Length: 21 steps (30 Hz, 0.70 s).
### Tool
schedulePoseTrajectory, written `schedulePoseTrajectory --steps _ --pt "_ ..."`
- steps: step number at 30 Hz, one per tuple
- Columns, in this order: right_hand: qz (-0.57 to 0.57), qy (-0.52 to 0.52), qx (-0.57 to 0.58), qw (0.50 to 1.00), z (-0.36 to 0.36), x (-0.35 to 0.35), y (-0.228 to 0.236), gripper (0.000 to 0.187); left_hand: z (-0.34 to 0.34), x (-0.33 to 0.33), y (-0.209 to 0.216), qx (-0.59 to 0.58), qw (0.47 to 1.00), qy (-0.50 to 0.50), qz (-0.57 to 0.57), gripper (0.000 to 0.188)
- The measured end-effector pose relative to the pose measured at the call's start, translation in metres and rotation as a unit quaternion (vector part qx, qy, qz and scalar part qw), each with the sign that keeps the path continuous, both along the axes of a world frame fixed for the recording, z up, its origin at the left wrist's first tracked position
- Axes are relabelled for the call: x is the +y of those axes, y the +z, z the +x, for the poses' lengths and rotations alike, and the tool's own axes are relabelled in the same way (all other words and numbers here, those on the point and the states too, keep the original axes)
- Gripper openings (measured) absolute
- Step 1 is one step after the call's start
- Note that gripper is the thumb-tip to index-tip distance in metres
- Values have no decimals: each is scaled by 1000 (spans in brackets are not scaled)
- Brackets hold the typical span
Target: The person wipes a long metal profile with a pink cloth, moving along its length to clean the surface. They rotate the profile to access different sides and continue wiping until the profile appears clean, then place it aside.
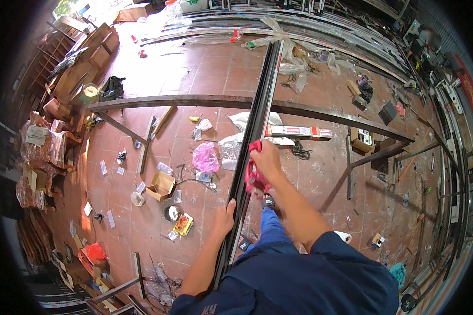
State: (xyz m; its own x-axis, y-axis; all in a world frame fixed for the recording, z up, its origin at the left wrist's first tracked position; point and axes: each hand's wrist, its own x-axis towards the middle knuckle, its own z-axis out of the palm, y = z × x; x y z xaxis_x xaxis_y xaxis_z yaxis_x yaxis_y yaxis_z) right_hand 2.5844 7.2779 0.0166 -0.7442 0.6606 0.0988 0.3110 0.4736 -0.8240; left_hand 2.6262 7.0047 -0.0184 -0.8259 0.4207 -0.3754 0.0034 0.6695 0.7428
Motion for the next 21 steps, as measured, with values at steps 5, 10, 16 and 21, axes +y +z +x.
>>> schedulePoseTrajectory --steps 5,10,16,21 --pt "44 -27 10 999 -70 89 10 29 10 -15 11 -11 999 14 -35 60" --pt "69 -51 -20 996 -136 173 21 32 6 -32 0 -69 996 19 -56 56" --pt "64 -84 -64 992 -196 259 43 33 8 -41 -22 -62 995 25 -70 56" --pt "64 -99 -87 989 -196 258 39 36 10 -33 -1 -113 991 38 -58 55"
